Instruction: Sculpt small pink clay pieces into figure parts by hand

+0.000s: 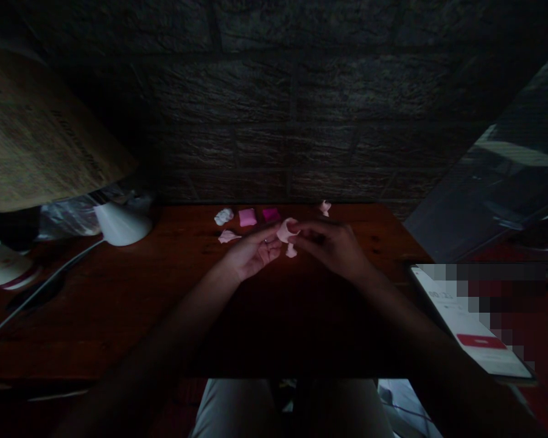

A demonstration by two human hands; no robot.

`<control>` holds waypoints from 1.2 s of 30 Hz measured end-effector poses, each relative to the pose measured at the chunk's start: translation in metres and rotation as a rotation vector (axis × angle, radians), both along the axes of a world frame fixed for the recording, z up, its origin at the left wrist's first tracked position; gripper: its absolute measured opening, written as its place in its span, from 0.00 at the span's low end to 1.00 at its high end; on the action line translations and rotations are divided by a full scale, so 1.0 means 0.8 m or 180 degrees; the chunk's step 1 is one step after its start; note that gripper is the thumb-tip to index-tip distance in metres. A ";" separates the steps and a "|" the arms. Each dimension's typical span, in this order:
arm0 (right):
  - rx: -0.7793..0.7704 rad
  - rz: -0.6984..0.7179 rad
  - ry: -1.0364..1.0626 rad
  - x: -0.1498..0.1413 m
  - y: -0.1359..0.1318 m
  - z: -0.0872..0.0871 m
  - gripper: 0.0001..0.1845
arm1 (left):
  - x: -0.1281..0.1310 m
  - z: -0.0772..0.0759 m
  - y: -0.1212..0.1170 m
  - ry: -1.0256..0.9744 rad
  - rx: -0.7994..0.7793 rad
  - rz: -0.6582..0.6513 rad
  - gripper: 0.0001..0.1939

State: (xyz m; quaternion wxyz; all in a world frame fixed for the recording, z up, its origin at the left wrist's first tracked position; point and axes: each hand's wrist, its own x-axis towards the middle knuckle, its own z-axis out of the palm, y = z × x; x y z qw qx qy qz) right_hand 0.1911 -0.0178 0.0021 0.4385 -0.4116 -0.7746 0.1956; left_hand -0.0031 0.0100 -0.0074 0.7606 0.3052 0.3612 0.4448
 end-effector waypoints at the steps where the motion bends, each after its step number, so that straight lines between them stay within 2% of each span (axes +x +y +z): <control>1: -0.0019 0.0048 -0.0029 0.000 0.000 0.001 0.11 | 0.000 0.000 0.000 0.0009 -0.0040 -0.0010 0.02; 3: -0.0035 0.0141 -0.0091 0.001 -0.001 0.002 0.10 | 0.001 -0.002 0.000 0.0100 -0.0050 -0.0061 0.02; 5: -0.0032 0.0172 -0.0142 0.002 0.000 0.002 0.10 | 0.001 -0.005 0.000 0.0398 0.0194 -0.0036 0.02; 7: -0.0021 0.0134 -0.0171 0.003 0.000 0.002 0.10 | 0.000 -0.008 0.001 0.0932 0.0811 0.0170 0.05; 10: 0.0017 0.0024 -0.0208 0.006 0.002 0.001 0.11 | -0.004 -0.013 0.004 0.1622 0.2050 0.0553 0.13; 13: 0.0034 -0.0118 -0.0214 0.009 0.004 0.002 0.11 | -0.009 -0.016 0.005 0.1944 0.3064 0.0457 0.23; 16: -0.0042 -0.0177 -0.0128 0.008 0.005 0.000 0.10 | -0.010 -0.021 0.005 0.2209 0.3506 0.0237 0.29; 19: -0.0145 -0.0086 0.0028 0.005 0.005 -0.004 0.10 | -0.005 -0.028 0.004 0.2189 0.3507 0.0245 0.28; 22: -0.0155 -0.0013 0.0121 0.001 0.006 -0.007 0.09 | 0.000 -0.033 0.005 0.2112 0.3363 0.0374 0.23; 27: -0.0160 -0.0249 0.0312 0.003 0.011 -0.011 0.18 | 0.002 -0.034 0.010 0.1603 0.2844 0.0321 0.21; 30: -0.0386 -0.0288 0.0451 0.006 0.015 -0.015 0.19 | 0.001 -0.035 0.012 0.1430 0.2613 0.0245 0.22; 36: -0.0860 0.0322 0.0697 0.005 0.020 -0.020 0.18 | 0.001 -0.040 0.013 0.1361 0.2614 0.0174 0.20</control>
